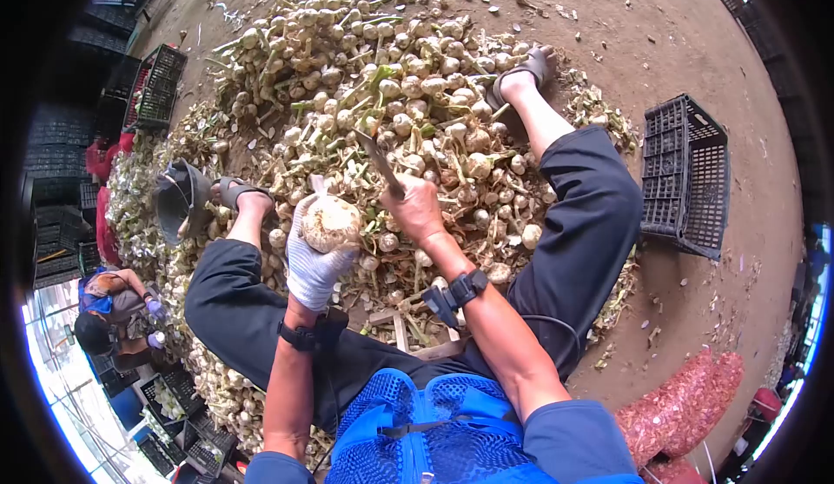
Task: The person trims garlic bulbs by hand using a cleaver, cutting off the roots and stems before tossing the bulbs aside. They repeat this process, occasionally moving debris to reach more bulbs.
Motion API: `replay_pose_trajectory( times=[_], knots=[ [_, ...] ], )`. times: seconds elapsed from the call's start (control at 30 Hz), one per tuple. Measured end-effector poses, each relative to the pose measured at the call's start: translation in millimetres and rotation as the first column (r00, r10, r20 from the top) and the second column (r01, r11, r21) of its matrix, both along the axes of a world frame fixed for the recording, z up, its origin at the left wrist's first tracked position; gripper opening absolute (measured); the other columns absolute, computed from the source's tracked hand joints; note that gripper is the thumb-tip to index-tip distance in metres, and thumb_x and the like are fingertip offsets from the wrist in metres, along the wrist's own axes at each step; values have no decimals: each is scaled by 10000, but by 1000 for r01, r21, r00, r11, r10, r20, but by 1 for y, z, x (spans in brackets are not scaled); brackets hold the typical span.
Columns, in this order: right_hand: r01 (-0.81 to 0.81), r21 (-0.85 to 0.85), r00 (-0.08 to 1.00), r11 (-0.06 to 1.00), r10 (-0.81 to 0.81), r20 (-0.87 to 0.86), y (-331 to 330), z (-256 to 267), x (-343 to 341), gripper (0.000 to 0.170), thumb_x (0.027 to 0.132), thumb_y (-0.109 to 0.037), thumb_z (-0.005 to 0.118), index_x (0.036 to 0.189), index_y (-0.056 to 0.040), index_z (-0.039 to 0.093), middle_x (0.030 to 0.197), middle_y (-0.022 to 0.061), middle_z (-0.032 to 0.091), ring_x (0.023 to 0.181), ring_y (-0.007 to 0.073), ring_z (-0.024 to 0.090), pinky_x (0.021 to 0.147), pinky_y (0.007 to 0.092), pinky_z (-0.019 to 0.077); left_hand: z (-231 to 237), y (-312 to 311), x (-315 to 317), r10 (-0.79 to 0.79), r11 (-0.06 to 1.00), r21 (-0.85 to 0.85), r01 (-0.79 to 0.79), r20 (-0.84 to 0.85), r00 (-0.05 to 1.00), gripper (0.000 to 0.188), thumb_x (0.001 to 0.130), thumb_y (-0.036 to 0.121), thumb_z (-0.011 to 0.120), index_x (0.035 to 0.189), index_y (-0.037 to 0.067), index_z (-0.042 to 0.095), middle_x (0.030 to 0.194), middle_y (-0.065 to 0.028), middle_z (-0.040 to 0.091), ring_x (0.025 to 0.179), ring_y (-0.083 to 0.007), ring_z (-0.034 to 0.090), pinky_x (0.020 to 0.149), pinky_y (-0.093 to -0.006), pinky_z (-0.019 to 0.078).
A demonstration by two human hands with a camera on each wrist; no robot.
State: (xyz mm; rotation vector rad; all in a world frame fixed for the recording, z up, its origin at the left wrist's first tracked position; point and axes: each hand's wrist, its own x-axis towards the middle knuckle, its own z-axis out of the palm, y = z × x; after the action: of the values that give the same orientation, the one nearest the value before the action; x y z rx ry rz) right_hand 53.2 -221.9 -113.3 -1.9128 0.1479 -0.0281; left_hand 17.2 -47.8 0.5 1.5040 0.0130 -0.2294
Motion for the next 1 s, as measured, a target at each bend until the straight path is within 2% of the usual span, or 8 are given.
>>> replay_pose_trajectory(
  times=[0.1,0.3,0.5,0.57,0.63,0.77,0.9,1.0],
  knots=[
    [55,625,975,779,93,-201,24,11,-15,237,886,-257,696,856,-25,657,565,14,557,513,96,560,507,320,540,-6,8,4,109,981,-159,-108,0,994,919,682,184,923,1414,53,382,1186,-66,627,1046,-166,637,930,-309,535],
    [151,918,834,367,451,-318,30,51,-28,274,879,-268,756,932,-80,564,585,-53,479,424,60,418,513,311,544,-6,8,8,92,934,-342,-104,-49,995,750,762,463,845,1285,15,548,1111,-84,655,998,-186,654,871,-324,535],
    [68,780,903,622,294,-313,6,71,-6,253,871,-231,781,914,-44,617,707,-57,539,508,26,440,530,271,566,4,49,16,104,994,31,-109,128,986,763,718,84,843,1367,39,445,1231,-91,598,1102,-197,615,962,-311,519],
    [4,778,916,629,310,-255,0,62,-5,216,893,-223,755,901,-36,648,712,-52,559,537,27,481,544,261,569,-1,61,20,170,985,22,-170,-5,985,589,808,156,783,1309,36,499,1195,-80,601,1097,-195,609,988,-329,503],
    [15,754,979,656,145,-145,2,58,-5,188,920,-210,719,893,-30,670,701,-53,562,557,26,514,527,242,537,2,56,13,234,871,-443,-211,-4,972,546,815,183,772,1280,35,527,1168,-80,613,1083,-218,624,1002,-355,507],
    [-115,407,993,906,110,35,15,73,-11,129,887,-136,691,831,-22,663,689,-1,601,593,67,559,545,304,508,2,44,10,254,813,-510,-281,-124,959,546,800,191,764,1270,27,543,1180,-114,636,1133,-285,630,1080,-429,479],
    [-105,95,950,990,72,303,26,71,-10,108,806,-73,695,767,-15,612,688,131,598,596,260,610,568,367,476,-7,34,3,180,851,-472,-232,-153,972,613,799,238,756,1326,42,511,1235,-112,617,1154,-286,621,1072,-434,472],
    [-59,143,948,988,11,317,32,62,-10,121,788,-46,693,743,-16,584,676,155,570,579,321,583,563,397,465,-13,31,0,157,826,-522,-215,-154,976,660,783,264,761,1351,64,488,1259,-103,601,1161,-273,613,1058,-429,474]
  ],
)
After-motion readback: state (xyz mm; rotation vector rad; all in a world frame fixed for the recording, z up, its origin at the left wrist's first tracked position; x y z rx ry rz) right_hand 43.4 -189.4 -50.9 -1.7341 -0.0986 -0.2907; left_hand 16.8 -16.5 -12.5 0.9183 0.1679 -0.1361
